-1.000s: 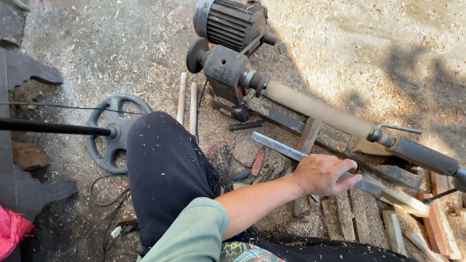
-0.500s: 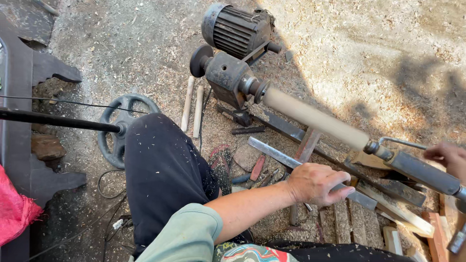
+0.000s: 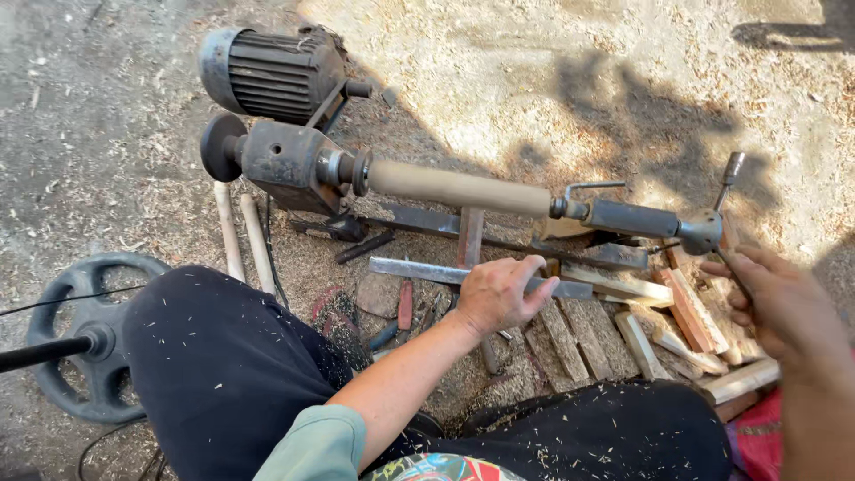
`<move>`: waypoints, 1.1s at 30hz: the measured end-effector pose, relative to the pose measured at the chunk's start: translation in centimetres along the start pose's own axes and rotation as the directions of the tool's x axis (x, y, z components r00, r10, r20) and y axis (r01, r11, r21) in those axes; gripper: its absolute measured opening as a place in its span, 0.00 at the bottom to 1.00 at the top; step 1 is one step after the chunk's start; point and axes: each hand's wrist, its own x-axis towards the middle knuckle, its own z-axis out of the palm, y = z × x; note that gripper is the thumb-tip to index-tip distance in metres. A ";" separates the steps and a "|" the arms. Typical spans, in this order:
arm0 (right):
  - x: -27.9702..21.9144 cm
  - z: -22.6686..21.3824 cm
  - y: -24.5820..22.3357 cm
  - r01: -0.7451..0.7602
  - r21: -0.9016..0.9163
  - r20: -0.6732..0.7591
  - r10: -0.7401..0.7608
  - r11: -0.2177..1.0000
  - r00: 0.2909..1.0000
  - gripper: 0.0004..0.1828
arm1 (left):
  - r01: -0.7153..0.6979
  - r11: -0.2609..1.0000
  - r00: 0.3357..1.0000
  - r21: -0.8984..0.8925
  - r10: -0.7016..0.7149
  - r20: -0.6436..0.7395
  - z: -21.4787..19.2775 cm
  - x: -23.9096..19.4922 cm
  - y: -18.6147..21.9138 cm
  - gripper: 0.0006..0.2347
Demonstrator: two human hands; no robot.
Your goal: The person operates a wood lathe to shape a cylindrical wooden piece. They use a chisel to smooth and refine the surface while the wood spins, then remove the finished piece and mount a new rectangular block to continue shaping.
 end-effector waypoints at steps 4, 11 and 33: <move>0.6 1.1 0.1 0.160 -0.950 -0.054 -0.648 0.267 0.760 0.20 | 0.053 0.999 0.994 0.003 -0.053 0.091 0.1 -0.4 -0.3 0.13; 16.8 -0.9 -3.8 0.287 -0.678 -0.077 -0.454 0.676 0.888 0.25 | -0.033 0.998 0.999 0.047 0.034 -0.014 0.5 -0.5 -0.8 0.12; 2.4 5.9 2.4 -0.413 0.687 0.265 0.324 0.598 0.908 0.31 | 0.001 0.999 0.997 0.046 -0.005 0.073 0.1 -0.1 -0.3 0.11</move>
